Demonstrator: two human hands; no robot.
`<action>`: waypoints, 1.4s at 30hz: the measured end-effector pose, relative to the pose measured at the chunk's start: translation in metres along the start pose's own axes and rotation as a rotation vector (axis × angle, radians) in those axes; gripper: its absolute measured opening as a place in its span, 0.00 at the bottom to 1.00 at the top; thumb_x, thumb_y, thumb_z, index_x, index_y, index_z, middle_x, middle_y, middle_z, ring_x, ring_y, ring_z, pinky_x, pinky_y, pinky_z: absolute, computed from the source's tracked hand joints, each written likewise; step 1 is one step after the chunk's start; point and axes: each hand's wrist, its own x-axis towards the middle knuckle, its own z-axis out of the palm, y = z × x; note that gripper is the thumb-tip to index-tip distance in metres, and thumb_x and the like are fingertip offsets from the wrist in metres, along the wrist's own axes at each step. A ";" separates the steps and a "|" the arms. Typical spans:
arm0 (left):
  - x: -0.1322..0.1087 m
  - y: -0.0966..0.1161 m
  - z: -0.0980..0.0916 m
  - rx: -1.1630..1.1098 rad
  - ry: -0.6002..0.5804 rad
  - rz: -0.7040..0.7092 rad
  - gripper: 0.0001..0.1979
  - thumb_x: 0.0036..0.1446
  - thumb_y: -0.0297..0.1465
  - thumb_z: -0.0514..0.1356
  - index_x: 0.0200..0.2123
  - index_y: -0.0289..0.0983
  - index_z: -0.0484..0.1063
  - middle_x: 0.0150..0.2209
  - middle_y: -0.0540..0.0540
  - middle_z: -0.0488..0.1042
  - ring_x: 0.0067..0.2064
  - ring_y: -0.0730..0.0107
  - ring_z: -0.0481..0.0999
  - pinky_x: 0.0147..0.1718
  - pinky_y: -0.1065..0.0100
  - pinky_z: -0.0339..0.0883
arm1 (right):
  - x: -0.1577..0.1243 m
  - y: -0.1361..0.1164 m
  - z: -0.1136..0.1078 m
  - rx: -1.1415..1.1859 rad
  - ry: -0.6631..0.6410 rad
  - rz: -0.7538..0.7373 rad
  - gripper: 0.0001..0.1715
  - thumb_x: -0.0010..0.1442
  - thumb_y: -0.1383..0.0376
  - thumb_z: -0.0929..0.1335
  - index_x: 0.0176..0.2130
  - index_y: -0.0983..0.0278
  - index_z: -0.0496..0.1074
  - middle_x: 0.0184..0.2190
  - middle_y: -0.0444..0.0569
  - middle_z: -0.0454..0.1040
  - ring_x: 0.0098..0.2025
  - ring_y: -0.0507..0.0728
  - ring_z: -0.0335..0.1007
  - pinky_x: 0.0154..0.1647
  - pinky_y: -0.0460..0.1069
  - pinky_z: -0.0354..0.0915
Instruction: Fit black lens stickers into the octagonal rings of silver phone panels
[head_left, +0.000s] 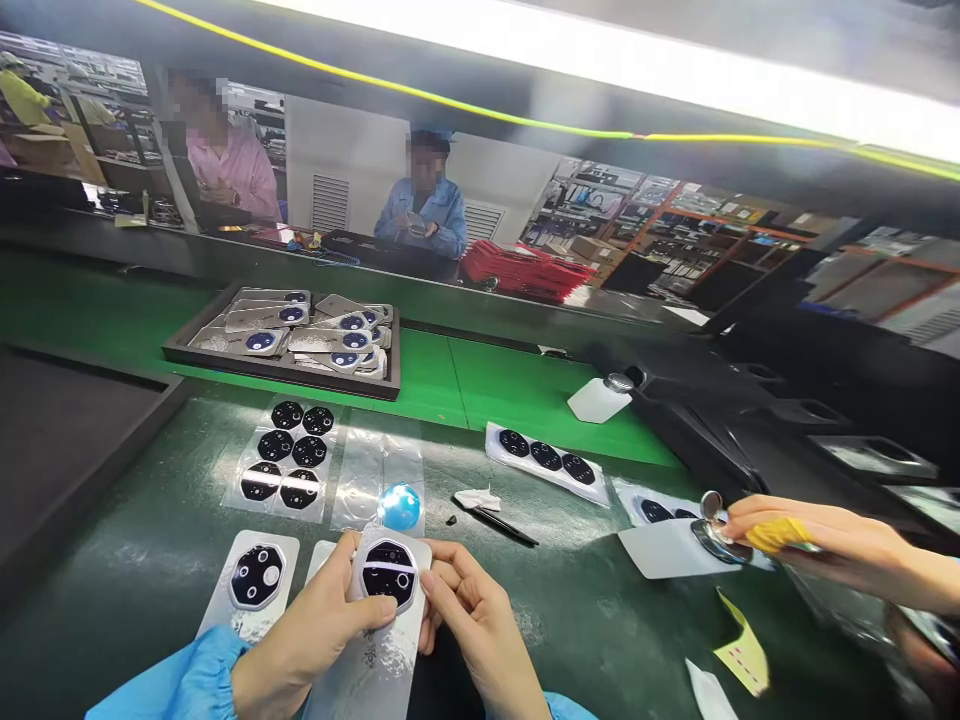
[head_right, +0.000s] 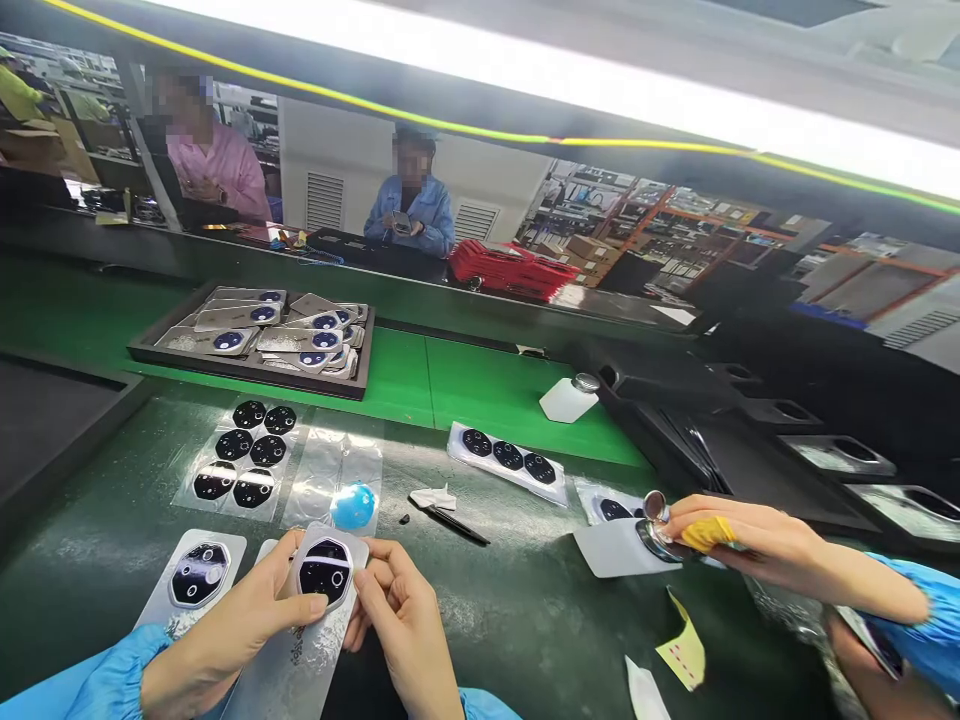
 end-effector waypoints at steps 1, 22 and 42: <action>0.000 0.001 -0.001 0.011 -0.007 -0.005 0.18 0.56 0.31 0.62 0.50 0.40 0.64 0.42 0.49 0.74 0.47 0.61 0.70 0.48 0.62 0.60 | 0.000 0.001 -0.001 -0.001 0.003 0.004 0.23 0.62 0.50 0.69 0.44 0.66 0.66 0.19 0.40 0.69 0.18 0.51 0.66 0.21 0.46 0.64; 0.007 0.004 -0.001 0.183 0.136 0.243 0.15 0.59 0.43 0.60 0.32 0.37 0.65 0.31 0.52 0.66 0.35 0.68 0.65 0.37 0.67 0.59 | -0.005 0.002 0.010 0.012 0.077 0.057 0.23 0.58 0.48 0.71 0.29 0.64 0.66 0.22 0.39 0.58 0.24 0.48 0.49 0.24 0.45 0.50; -0.007 0.000 0.008 0.392 0.140 0.324 0.10 0.55 0.30 0.60 0.42 0.40 0.68 0.38 0.49 0.72 0.40 0.63 0.70 0.39 0.66 0.61 | -0.003 0.024 0.017 -0.073 0.300 -0.089 0.28 0.51 0.40 0.72 0.25 0.61 0.68 0.19 0.40 0.59 0.20 0.49 0.51 0.21 0.46 0.53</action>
